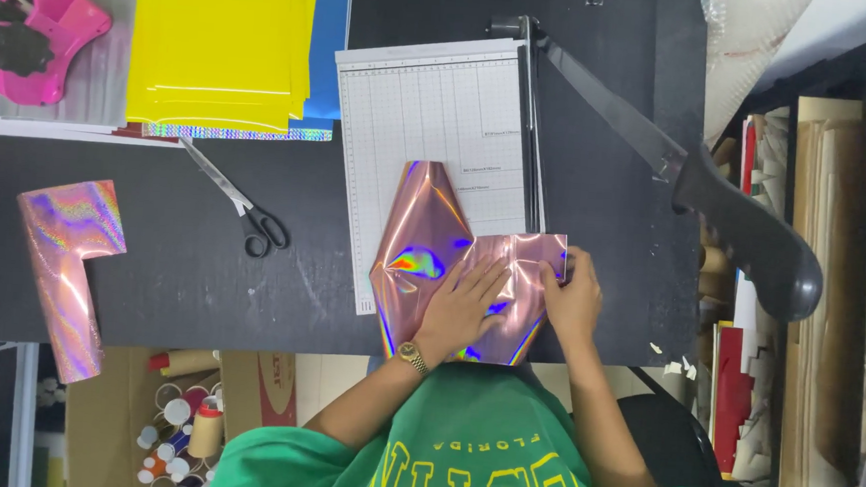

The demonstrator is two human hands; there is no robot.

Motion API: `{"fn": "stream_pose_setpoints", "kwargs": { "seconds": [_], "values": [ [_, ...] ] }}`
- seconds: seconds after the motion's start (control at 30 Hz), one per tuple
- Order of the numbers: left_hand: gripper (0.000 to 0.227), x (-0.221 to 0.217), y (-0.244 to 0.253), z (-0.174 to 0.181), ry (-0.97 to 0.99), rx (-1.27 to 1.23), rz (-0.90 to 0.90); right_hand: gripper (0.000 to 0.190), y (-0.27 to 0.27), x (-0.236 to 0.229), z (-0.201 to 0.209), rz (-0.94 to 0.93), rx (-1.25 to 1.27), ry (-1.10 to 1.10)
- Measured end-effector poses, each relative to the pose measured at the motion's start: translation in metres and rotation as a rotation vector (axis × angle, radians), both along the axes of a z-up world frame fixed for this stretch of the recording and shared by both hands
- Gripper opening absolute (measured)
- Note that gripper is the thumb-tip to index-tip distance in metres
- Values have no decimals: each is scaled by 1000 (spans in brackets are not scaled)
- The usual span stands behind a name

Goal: Cutting and trimming yellow and iridescent vinyl sheets using a paper trimmer and scissors.

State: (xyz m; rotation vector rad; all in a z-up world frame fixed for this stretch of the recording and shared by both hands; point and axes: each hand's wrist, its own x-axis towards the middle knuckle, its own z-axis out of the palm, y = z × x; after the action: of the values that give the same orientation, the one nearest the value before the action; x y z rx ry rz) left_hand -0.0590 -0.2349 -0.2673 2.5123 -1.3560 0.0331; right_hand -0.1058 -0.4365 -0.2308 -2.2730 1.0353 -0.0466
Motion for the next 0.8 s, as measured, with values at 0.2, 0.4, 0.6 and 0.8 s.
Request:
{"fn": "stream_pose_setpoints", "kwargs": {
  "seconds": [0.2, 0.4, 0.6, 0.8],
  "values": [
    [59, 3, 1, 1, -17, 7, -27, 77, -18, 20, 101, 182, 66, -805],
    [52, 11, 6, 33, 68, 39, -102, 42, -24, 67, 257, 499, -519, -1576],
    [54, 10, 6, 31, 33, -39, -112, 38, -32, 115, 309, 481, -411, -1597],
    [55, 17, -6, 27, 129, -62, -150, 29, -54, 156, 346, 515, -613, -1396]
  ]
}}
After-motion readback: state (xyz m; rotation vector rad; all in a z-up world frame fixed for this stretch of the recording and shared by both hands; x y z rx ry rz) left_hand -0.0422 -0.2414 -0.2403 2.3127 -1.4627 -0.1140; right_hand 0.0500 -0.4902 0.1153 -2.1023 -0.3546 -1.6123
